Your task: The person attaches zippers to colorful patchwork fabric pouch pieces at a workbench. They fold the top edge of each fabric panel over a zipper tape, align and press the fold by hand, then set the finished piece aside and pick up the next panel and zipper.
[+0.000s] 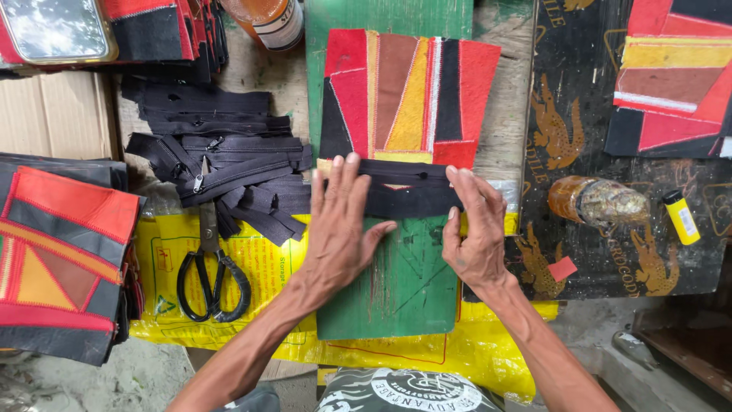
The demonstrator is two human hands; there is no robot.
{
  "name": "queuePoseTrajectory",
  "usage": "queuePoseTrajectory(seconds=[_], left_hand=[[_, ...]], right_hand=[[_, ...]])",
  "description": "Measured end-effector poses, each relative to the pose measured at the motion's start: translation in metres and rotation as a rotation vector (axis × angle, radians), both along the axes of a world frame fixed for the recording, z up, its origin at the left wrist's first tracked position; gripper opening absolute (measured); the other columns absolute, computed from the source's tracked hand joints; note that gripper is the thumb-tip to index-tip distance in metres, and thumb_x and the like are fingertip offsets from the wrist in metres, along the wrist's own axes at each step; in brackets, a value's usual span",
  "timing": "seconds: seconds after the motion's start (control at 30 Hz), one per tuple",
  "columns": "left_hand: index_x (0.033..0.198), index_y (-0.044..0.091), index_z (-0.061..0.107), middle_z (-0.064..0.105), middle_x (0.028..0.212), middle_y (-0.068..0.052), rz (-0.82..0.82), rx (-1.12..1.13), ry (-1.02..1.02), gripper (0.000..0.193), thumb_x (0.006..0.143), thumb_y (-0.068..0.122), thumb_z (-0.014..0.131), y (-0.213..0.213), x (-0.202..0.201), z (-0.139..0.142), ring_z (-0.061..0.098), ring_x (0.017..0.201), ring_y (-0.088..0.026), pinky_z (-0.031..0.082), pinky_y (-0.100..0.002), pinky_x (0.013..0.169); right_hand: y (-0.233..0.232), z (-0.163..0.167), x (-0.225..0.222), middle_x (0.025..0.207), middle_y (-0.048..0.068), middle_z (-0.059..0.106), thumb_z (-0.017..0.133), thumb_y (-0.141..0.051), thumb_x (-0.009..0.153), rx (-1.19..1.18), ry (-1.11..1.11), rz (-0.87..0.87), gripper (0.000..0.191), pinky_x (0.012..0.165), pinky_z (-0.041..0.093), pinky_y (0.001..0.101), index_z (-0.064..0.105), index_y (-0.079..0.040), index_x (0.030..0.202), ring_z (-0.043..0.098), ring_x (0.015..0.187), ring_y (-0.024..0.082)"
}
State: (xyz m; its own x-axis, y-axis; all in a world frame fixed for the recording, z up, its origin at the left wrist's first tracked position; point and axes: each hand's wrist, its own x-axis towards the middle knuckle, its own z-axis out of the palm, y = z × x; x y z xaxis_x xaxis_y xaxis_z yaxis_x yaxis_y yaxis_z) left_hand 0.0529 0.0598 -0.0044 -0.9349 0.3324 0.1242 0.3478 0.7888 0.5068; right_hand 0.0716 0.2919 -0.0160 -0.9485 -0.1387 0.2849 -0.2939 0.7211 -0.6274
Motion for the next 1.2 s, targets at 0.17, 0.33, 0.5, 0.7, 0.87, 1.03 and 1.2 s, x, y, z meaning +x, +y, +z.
queuePoseTrajectory(seconds=[0.17, 0.33, 0.5, 0.7, 0.87, 1.03, 1.2], left_hand=[[0.137, -0.005, 0.051, 0.036, 0.161, -0.025, -0.239, 0.017, -0.003, 0.065, 0.094, 0.038, 0.073, 0.04, 0.017, -0.009, 0.03, 0.154, -0.039, 0.02, -0.055, 0.128], [0.133, -0.006, 0.052, 0.039, 0.158, -0.026, -0.292, -0.046, 0.022, 0.065, 0.094, 0.043, 0.069, 0.043, 0.016, -0.015, 0.033, 0.151, -0.041, 0.022, -0.053, 0.126], [0.128, -0.008, 0.053, 0.04, 0.157, -0.028, -0.299, -0.114, 0.037, 0.066, 0.094, 0.046, 0.07, 0.007, 0.007, -0.007, 0.035, 0.151, -0.042, 0.027, -0.05, 0.126], [0.127, -0.009, 0.054, 0.04, 0.156, -0.029, -0.227, -0.1, 0.076, 0.07, 0.093, 0.049, 0.072, -0.027, 0.007, -0.002, 0.037, 0.147, -0.043, 0.028, -0.052, 0.125], [0.126, -0.006, 0.055, 0.042, 0.153, -0.029, -0.205, -0.064, 0.039, 0.066, 0.091, 0.048, 0.072, -0.026, 0.009, -0.001, 0.038, 0.146, -0.044, 0.029, -0.053, 0.123], [0.121, -0.003, 0.057, 0.045, 0.153, -0.026, -0.23, -0.073, 0.087, 0.063, 0.09, 0.05, 0.072, -0.035, 0.003, 0.005, 0.038, 0.147, -0.042, 0.025, -0.056, 0.123], [0.127, -0.008, 0.057, 0.046, 0.146, -0.028, -0.302, -0.052, 0.058, 0.076, 0.09, 0.057, 0.068, -0.04, -0.009, 0.005, 0.036, 0.146, -0.046, 0.024, -0.054, 0.123]], right_hand=[[0.0, 0.001, 0.015, 0.149, 0.005, 0.061, 0.064, 0.002, 0.094, 0.283, 0.129, -0.01, 0.059, 0.104, 0.029, 0.0455, 0.049, -0.005, 0.15, 0.049, 0.131, 0.028], [0.003, -0.003, 0.014, 0.146, 0.004, 0.063, 0.064, 0.002, 0.085, 0.321, 0.102, 0.073, 0.067, 0.099, 0.027, 0.0475, 0.049, -0.005, 0.15, 0.05, 0.13, 0.029], [0.006, 0.002, 0.008, 0.145, 0.002, 0.065, 0.062, 0.005, 0.09, 0.25, 0.068, 0.067, 0.065, 0.106, 0.035, 0.0435, 0.045, 0.0, 0.152, 0.056, 0.131, 0.028], [0.007, 0.009, -0.001, 0.13, 0.007, 0.071, 0.065, 0.005, 0.09, 0.064, 0.094, 0.021, 0.056, 0.106, 0.042, 0.0407, 0.05, 0.002, 0.144, 0.059, 0.123, 0.028], [0.004, 0.002, -0.02, 0.111, 0.002, 0.079, 0.079, -0.001, 0.097, 0.025, 0.16, -0.064, 0.044, 0.102, 0.042, 0.0364, 0.061, -0.001, 0.138, 0.062, 0.112, 0.022], [0.006, -0.003, -0.033, 0.101, 0.0, 0.079, 0.085, -0.012, 0.091, -0.144, -0.018, -0.141, 0.047, 0.105, 0.042, 0.0355, 0.067, -0.003, 0.132, 0.061, 0.106, 0.018], [0.01, 0.002, -0.032, 0.103, 0.0, 0.079, 0.085, -0.013, 0.094, -0.14, -0.062, -0.132, 0.038, 0.106, 0.04, 0.034, 0.07, -0.006, 0.128, 0.062, 0.107, 0.017]])
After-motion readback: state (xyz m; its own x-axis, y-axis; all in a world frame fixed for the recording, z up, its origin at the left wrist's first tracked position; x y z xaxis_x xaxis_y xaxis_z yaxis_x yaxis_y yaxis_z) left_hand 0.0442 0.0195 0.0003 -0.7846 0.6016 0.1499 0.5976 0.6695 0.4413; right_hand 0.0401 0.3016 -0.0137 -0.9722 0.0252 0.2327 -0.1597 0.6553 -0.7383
